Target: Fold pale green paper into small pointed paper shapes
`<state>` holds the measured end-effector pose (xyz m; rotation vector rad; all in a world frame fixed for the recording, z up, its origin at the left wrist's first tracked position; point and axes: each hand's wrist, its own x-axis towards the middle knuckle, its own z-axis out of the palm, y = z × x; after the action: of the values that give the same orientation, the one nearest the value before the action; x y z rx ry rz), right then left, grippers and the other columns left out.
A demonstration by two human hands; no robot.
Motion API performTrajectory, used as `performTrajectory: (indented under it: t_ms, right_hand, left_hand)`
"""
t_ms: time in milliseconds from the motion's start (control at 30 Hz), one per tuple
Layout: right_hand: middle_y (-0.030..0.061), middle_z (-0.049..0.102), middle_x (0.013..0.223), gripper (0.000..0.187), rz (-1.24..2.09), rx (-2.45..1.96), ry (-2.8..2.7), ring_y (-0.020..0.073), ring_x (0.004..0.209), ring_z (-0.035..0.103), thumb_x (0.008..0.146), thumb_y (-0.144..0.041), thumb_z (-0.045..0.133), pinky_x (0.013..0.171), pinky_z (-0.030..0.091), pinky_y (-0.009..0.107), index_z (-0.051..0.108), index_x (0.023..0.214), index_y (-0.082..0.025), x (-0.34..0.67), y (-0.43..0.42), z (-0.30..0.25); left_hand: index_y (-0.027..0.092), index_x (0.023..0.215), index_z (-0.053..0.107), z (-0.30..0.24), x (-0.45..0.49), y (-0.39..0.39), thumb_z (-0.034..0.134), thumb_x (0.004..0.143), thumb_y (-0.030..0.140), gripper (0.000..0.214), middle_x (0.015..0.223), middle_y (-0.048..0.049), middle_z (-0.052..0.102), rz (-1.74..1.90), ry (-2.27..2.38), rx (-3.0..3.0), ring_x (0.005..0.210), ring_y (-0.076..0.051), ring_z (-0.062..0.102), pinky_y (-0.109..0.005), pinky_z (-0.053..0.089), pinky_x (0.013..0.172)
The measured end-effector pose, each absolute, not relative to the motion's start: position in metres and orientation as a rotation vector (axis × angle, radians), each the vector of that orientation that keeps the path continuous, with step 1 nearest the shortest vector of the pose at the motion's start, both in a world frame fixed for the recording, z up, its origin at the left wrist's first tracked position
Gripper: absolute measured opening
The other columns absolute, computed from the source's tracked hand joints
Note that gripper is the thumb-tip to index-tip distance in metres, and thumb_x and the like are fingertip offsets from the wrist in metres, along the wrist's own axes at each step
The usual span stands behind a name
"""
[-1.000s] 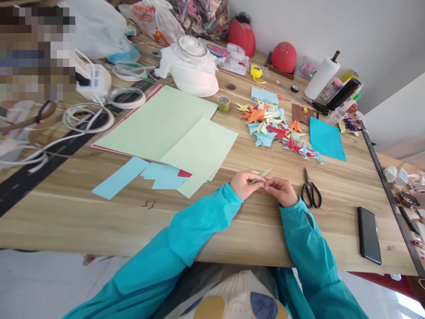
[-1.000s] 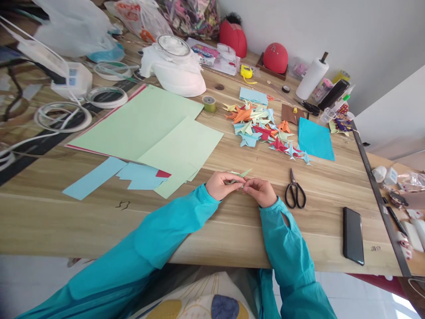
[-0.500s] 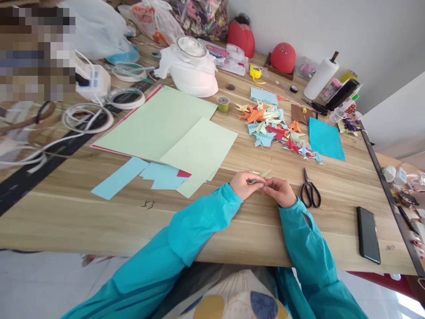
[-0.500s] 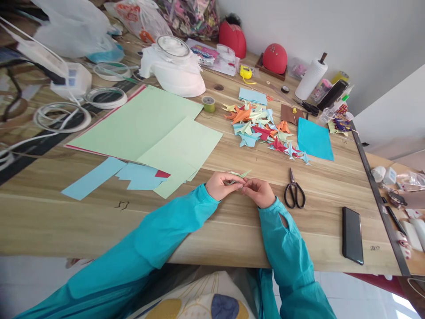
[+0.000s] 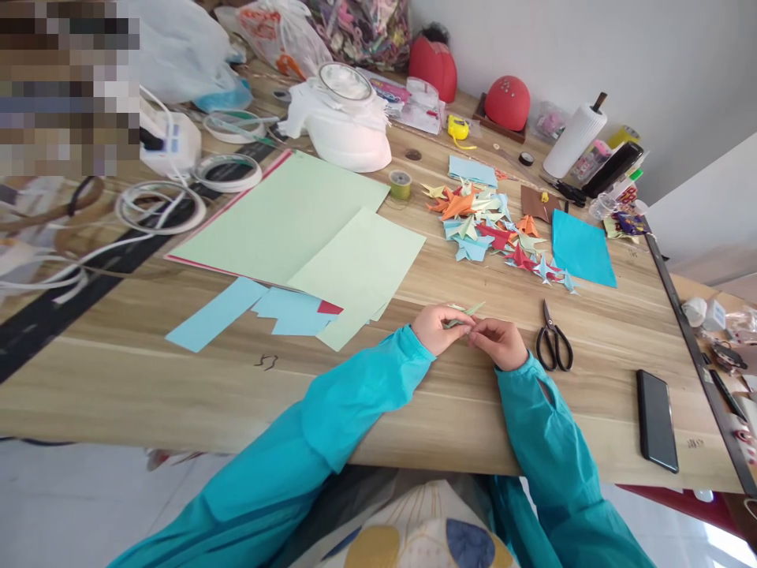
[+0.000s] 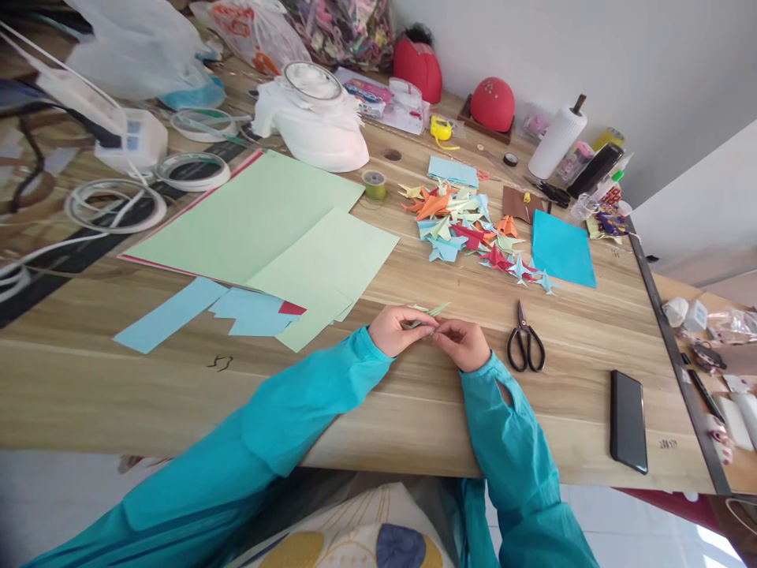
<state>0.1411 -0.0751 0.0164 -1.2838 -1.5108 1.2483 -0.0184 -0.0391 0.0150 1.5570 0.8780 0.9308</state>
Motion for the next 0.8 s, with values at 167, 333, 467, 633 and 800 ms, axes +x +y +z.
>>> performTrajectory:
  t_ms: [167, 333, 467, 633, 800]
  right_hand:
    - [-0.0003, 0.062, 0.055, 0.029, 1.259, -1.266, -1.487, 0.0136, 0.057, 0.057, 0.067, -0.046, 0.067, 0.088, 0.043, 0.037, 0.061, 0.058, -0.02, 0.1399, -0.0746, 0.0218]
    - [0.0002, 0.062, 0.055, 0.027, 1.289, -1.255, -1.451, 0.0132, 0.055, 0.055, 0.067, -0.044, 0.067, 0.072, 0.047, 0.032, 0.061, 0.059, -0.019, 0.1402, -0.0748, 0.0224]
    - [0.0007, 0.061, 0.056, 0.025, 1.309, -1.244, -1.442, 0.0131, 0.055, 0.055, 0.069, -0.042, 0.066, 0.059, 0.045, 0.028, 0.062, 0.062, -0.018, 0.1412, -0.0752, 0.0215]
    - [0.0011, 0.062, 0.057, 0.027, 1.322, -1.25, -1.445, 0.0131, 0.055, 0.055, 0.069, -0.043, 0.066, 0.06, 0.046, 0.028, 0.062, 0.063, -0.018, 0.1424, -0.0756, 0.02]
    - [0.0016, 0.063, 0.06, 0.028, 1.353, -1.238, -1.417, 0.0133, 0.057, 0.056, 0.07, -0.045, 0.065, 0.06, 0.047, 0.028, 0.061, 0.066, -0.018, 0.1427, -0.0765, 0.0192]
  left_hand:
    - [0.016, 0.071, 0.071, 0.0168, -0.0189, -0.0396, 0.064, 0.064, 0.016, 0.01, 0.079, -0.0054, 0.07, 0.929, 0.833, 1.484, 0.073, -0.016, 0.063, -0.024, 0.051, 0.063]
    - [0.013, 0.076, 0.07, 0.0191, -0.0201, -0.0407, 0.065, 0.058, 0.012, 0.019, 0.086, -0.0071, 0.069, 0.878, 0.826, 1.44, 0.062, -0.013, 0.061, -0.022, 0.05, 0.057]
    - [0.014, 0.074, 0.07, 0.0165, -0.0191, -0.0406, 0.065, 0.058, 0.013, 0.017, 0.083, -0.0066, 0.07, 0.909, 0.814, 1.4, 0.069, -0.015, 0.063, -0.023, 0.052, 0.064]
    - [0.013, 0.074, 0.069, 0.0131, -0.0185, -0.0396, 0.067, 0.057, 0.014, 0.016, 0.083, -0.0074, 0.07, 0.897, 0.809, 1.344, 0.074, -0.017, 0.065, -0.026, 0.052, 0.069]
    - [0.013, 0.072, 0.069, 0.0141, -0.0193, -0.0378, 0.068, 0.056, 0.015, 0.016, 0.083, -0.0077, 0.071, 0.887, 0.794, 1.298, 0.075, -0.018, 0.065, -0.028, 0.053, 0.072]
